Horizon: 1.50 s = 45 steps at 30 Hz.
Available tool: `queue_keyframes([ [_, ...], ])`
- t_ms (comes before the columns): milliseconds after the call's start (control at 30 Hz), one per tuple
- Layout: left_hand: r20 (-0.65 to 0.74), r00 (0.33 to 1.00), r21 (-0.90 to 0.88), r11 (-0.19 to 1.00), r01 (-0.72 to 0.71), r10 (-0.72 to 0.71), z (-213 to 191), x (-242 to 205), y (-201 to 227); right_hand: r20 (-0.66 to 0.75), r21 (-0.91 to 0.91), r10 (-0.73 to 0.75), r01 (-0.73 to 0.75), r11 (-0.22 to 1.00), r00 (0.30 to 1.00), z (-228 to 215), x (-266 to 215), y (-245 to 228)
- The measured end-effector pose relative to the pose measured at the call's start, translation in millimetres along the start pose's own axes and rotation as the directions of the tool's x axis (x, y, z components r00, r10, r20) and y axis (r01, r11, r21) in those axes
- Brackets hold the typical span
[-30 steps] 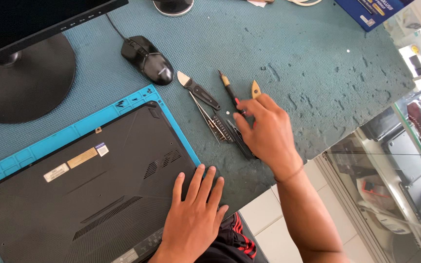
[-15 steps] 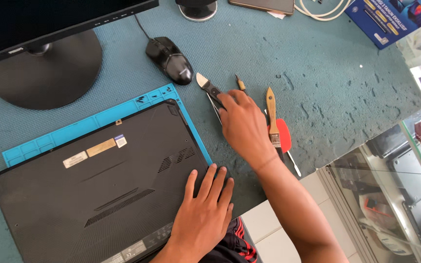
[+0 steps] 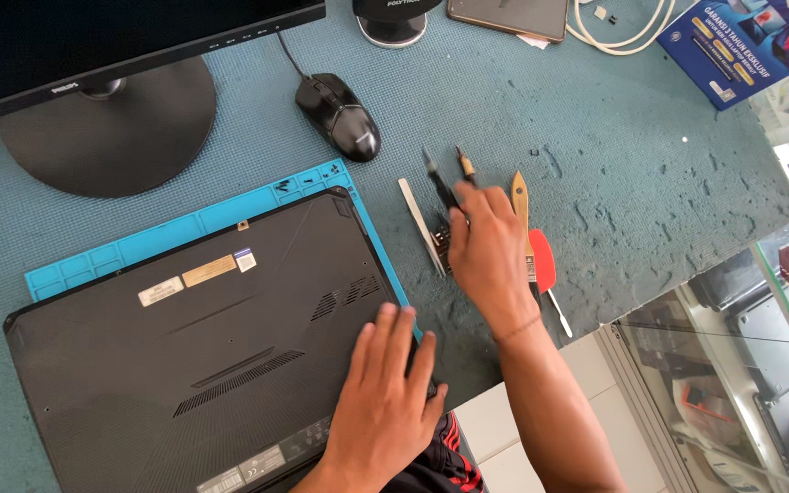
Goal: The person uses a screwdriver to remove screws from the bottom panel of a laptop. After removing several screws, the person flips the laptop over and uses a prying tool to separate the bottom case.
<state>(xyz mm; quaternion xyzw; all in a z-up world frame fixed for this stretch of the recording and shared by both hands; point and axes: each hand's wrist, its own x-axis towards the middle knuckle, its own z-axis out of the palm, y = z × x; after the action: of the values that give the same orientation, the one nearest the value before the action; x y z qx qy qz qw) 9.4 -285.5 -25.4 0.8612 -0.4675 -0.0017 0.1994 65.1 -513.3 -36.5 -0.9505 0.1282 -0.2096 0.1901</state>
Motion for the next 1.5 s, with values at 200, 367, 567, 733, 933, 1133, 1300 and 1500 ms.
queue_keyframes([
  [200, -0.070, 0.995, 0.007, 0.997, 0.072, -0.072, 0, 2, 3, 0.030, 0.234, 0.198, -0.199, 0.952, 0.980, -41, -32, -26],
  [367, -0.026, 0.997, 0.002, 0.997, 0.075, -0.075, 1, 2, 2, 0.235, 0.422, 0.341, -0.411, 0.808, 0.910, -56, -75, -26],
  [567, 0.085, 0.995, 0.047, 0.998, 0.046, -0.050, -7, 10, -5, 0.284, 0.282, 0.242, -0.323, 0.903, 0.928, -57, -107, -27],
  [733, 0.205, 0.979, 0.116, 0.993, -0.017, -0.008, -24, 21, -18, 0.244, 0.267, 0.217, -0.281, 0.922, 0.945, -53, -112, -26],
  [933, 0.254, 0.967, 0.077, 0.996, -0.043, 0.022, -28, 18, -28, 0.157, 0.133, 0.060, -0.082, 0.988, 0.986, -52, -114, -21],
  [1133, 0.232, 0.972, 0.044, 0.998, -0.050, 0.039, -24, 21, -27, 0.163, 0.279, 0.110, -0.153, 0.948, 0.980, -69, -112, -35],
  [1300, 0.233, 0.970, -0.042, 0.997, -0.067, 0.075, -25, 26, -27, 0.548, 0.382, 0.042, -0.294, 0.876, 0.836, -71, -116, -35],
  [1500, 0.209, 0.974, -0.052, 0.996, -0.077, 0.086, -25, 21, -29, 0.726, 0.256, 0.321, -0.673, 0.694, 0.608, -72, -109, -54],
])
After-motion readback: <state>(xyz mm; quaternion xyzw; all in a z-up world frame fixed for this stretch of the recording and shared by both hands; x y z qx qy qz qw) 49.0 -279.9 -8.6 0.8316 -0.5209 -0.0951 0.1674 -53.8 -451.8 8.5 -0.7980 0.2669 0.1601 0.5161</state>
